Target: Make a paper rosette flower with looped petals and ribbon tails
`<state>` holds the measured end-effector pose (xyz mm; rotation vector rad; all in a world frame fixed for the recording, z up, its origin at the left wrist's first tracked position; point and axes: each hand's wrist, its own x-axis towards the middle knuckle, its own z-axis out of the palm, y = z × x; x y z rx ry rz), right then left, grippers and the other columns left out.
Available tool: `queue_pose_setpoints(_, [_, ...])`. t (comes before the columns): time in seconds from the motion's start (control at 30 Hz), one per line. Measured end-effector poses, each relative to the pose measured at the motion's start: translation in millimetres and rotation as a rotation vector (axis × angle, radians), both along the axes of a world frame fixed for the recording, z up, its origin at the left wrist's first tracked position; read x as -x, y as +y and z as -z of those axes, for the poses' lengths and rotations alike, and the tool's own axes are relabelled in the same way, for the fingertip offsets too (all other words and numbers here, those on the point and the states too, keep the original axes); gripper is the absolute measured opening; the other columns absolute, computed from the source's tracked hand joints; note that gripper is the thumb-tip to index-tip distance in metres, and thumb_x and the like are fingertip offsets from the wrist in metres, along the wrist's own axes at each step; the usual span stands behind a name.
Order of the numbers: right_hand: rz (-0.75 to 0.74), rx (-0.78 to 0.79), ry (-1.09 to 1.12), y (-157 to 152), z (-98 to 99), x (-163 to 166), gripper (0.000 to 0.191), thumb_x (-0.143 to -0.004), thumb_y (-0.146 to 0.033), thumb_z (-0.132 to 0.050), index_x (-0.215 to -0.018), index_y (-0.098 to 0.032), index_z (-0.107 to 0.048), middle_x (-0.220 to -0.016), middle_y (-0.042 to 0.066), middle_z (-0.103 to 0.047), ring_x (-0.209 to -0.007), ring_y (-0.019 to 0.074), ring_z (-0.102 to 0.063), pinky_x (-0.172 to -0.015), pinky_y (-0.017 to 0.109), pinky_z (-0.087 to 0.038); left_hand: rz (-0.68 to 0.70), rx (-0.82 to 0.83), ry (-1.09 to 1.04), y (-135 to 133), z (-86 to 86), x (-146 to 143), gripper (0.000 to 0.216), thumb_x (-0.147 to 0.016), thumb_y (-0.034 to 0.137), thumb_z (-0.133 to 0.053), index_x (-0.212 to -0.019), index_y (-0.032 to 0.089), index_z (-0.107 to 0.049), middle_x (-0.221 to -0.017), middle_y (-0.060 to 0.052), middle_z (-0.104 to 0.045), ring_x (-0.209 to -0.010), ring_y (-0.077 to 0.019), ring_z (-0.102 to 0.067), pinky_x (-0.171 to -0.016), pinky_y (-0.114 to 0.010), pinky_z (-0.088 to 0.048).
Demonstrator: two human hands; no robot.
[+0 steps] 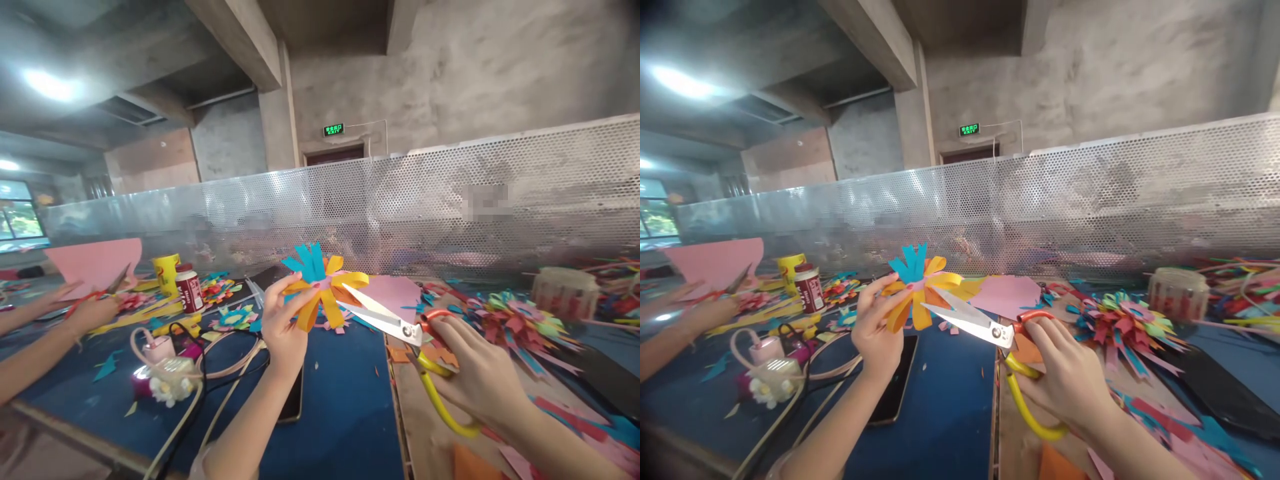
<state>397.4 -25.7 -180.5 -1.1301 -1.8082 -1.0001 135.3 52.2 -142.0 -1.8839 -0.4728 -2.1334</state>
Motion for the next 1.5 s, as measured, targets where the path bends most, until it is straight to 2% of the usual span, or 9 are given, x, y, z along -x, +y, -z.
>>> queue_pose_setpoints(0.63, [0.057,-0.041,0.011,2.5,-0.1,-1.8,0.025,-0.076,-0.033,-0.044,-0.095,-0.017,-0.05,-0.091,0.009,-0.066,-0.08,0.0231,-0.068,-0.044,0.023,-0.049,0.019,0.001,0.03,-0.4,0.6,0.4,0.042,-0.078,0.005,-0.062,-0.105,0.037,-0.065,-0.116,-0.001,-0.055,-0.098,-0.0164,-0.059,-0.084,-0.034,-0.052])
queue_pose_setpoints(1.03, [0.074,-0.017,-0.003,2.3,1.5,-3.0,0.03,-0.073,-0.032,-0.045,-0.098,-0.016,-0.05,-0.094,0.011,-0.066,-0.081,0.0236,-0.067,-0.043,0.023,-0.048,0.011,0.001,0.082,-1.7,3.6,-0.9,0.039,-0.078,0.007,-0.062,-0.104,0.035,-0.066,-0.116,-0.002,-0.054,-0.097,-0.0168,-0.059,-0.079,-0.033,-0.054])
queue_pose_setpoints(1.5, [0.056,-0.016,0.023,1.0,-0.8,-3.1,0.022,-0.072,-0.031,-0.047,-0.09,-0.019,-0.049,-0.089,0.008,-0.066,-0.076,0.0224,-0.068,-0.043,0.023,-0.045,0.01,-0.016,0.101,-4.7,1.8,-2.8,0.039,-0.078,0.008,-0.063,-0.106,0.035,-0.065,-0.113,-0.002,-0.054,-0.1,-0.0177,-0.057,-0.08,-0.034,-0.052])
